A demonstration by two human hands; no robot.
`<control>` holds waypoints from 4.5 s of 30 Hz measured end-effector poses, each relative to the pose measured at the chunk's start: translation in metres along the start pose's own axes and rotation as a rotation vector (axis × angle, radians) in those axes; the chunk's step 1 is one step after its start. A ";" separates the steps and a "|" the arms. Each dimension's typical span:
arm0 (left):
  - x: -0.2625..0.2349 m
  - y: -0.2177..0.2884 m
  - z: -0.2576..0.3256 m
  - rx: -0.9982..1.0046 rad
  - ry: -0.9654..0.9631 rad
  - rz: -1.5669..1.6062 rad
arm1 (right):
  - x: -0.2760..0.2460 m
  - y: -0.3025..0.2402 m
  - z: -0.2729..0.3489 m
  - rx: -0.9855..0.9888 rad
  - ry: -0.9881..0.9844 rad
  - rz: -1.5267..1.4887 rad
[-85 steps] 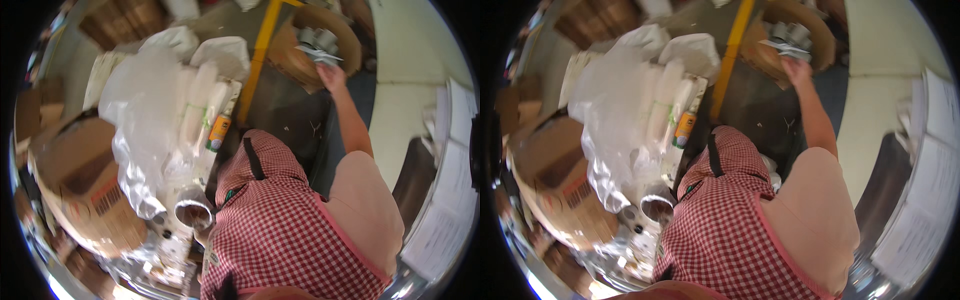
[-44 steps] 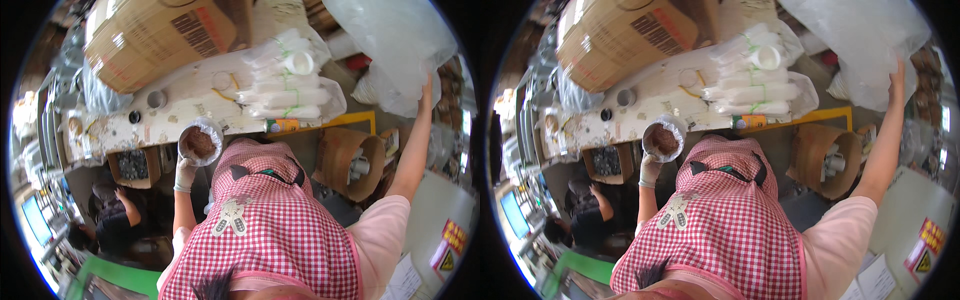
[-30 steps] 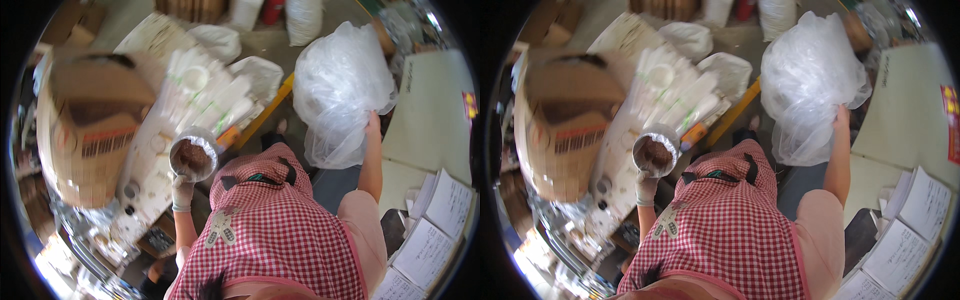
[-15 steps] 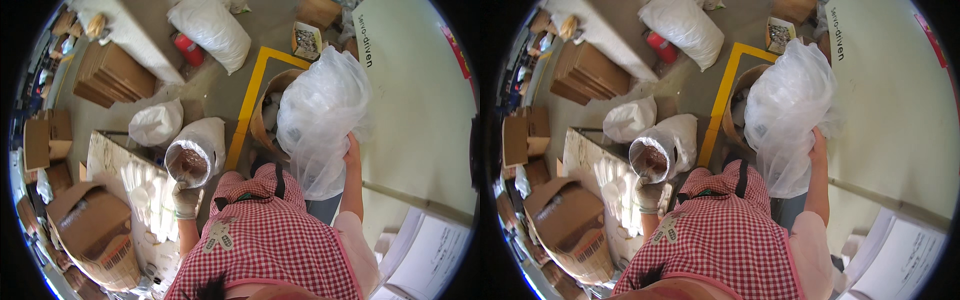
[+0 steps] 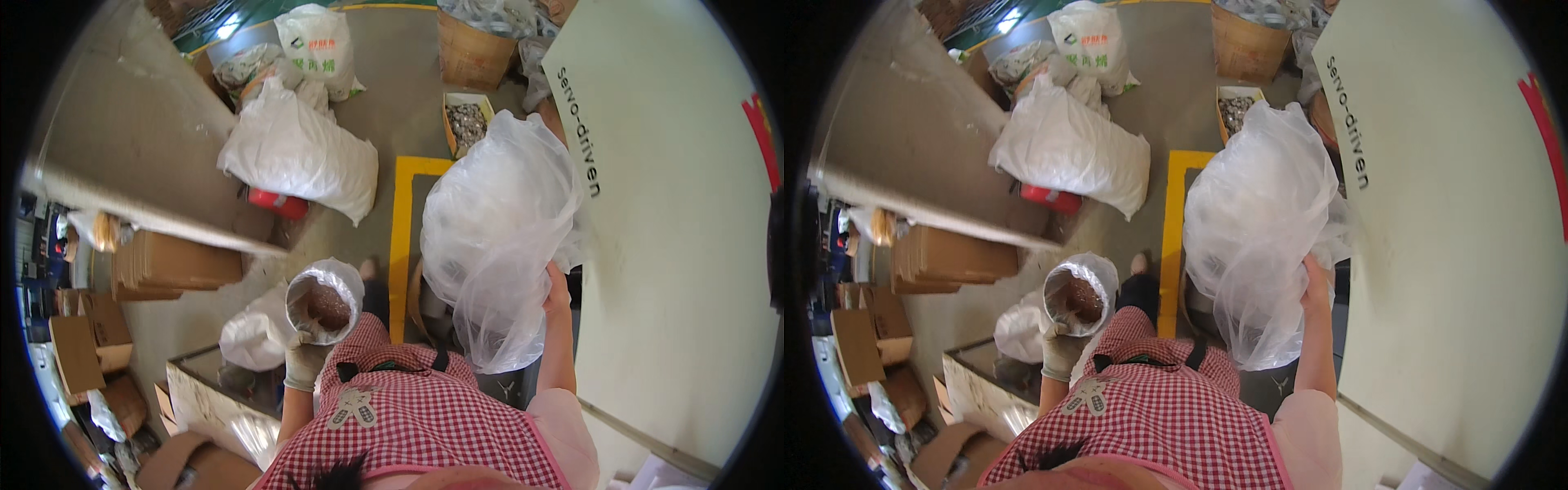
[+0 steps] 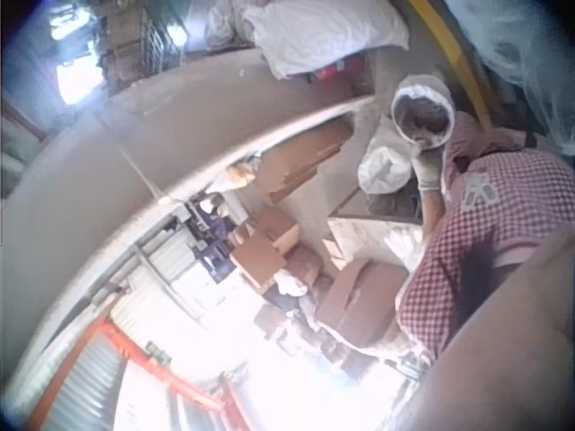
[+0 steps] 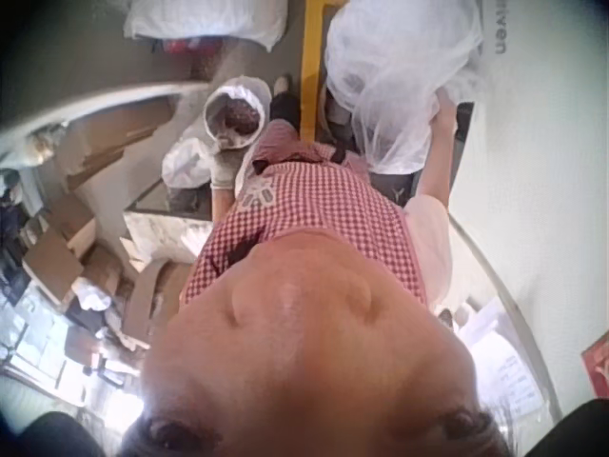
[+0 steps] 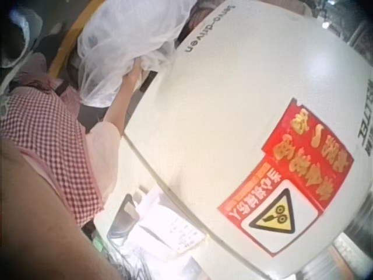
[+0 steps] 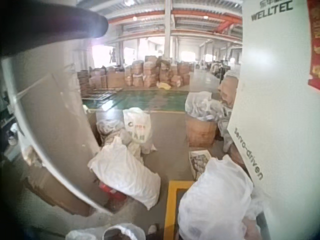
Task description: The person sits on the floor and repeatedly assembles white plastic pitchers. They insert a small circular part into the bottom of each pitcher, then use a yellow-handled tool to scrape the inside rim. The person handles multiple pitchers and tools throughout the clip.
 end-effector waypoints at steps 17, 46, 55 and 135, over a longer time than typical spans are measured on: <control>0.186 0.149 -0.423 -0.144 -0.051 -0.159 | 0.173 -0.067 -0.238 0.095 -0.018 -0.297; 0.514 0.361 -1.092 0.093 0.038 0.050 | 0.715 -0.388 -1.044 0.127 -0.166 -0.018; 0.539 0.541 -1.335 0.243 -0.006 0.155 | 0.984 -0.450 -1.236 0.100 -0.298 0.085; -0.461 2.505 -1.235 1.593 0.686 1.169 | 3.652 0.707 -0.590 0.312 -1.503 0.944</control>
Point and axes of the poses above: each hand's wrist, its own z-axis away from the middle knuckle, its own x-axis out of the palm, y = z × x, the point moved 9 cm from there along -z, towards the middle knuckle, and after that the axes turned 1 degree about x, right-handed, at the moved point
